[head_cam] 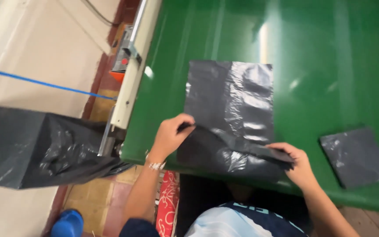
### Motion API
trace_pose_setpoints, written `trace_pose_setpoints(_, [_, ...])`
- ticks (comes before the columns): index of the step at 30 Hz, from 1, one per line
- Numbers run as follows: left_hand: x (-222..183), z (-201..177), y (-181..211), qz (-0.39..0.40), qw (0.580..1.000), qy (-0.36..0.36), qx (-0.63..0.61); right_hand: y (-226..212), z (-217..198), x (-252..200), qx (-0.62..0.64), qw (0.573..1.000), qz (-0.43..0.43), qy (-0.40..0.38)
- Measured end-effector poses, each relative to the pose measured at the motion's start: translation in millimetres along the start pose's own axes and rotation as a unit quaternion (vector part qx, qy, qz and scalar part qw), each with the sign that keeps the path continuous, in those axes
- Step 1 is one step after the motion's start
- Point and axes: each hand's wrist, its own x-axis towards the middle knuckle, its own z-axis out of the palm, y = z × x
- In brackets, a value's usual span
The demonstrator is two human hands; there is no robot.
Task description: Folding black plastic bags into smaller rectangles as they come off a conveyor belt in a factory setting.
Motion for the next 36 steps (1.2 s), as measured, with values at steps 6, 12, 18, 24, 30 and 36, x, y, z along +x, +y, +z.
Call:
trace_pose_setpoints(6, [80, 21, -17, 0.024, 0.999, 0.028, 0.0, 40, 3, 99, 0.108, 0.991, 0.013, 0.077])
trace_pose_setpoints(12, [111, 13, -51, -0.017, 0.97, 0.164, 0.18, 45, 13, 174, -0.009, 0.994, 0.009, 0.112])
trace_pose_setpoints(18, [116, -76, -124, -0.145, 0.868, 0.274, 0.388, 51, 15, 167, -0.061, 0.988, 0.057, 0.132])
trace_pose_setpoints(24, [142, -110, -182, -0.271, 0.922, 0.08, 0.263, 73, 22, 183, 0.074, 0.987, 0.041, 0.138])
trace_pose_setpoints(30, [155, -95, -260, -0.213, 0.855, 0.083, 0.466, 51, 22, 182, 0.087, 0.983, 0.078, 0.138])
trace_pose_setpoints(36, [149, -95, -226, -0.208, 0.854, 0.112, 0.463, 36, 22, 180, 0.091, 0.984, 0.078, 0.132])
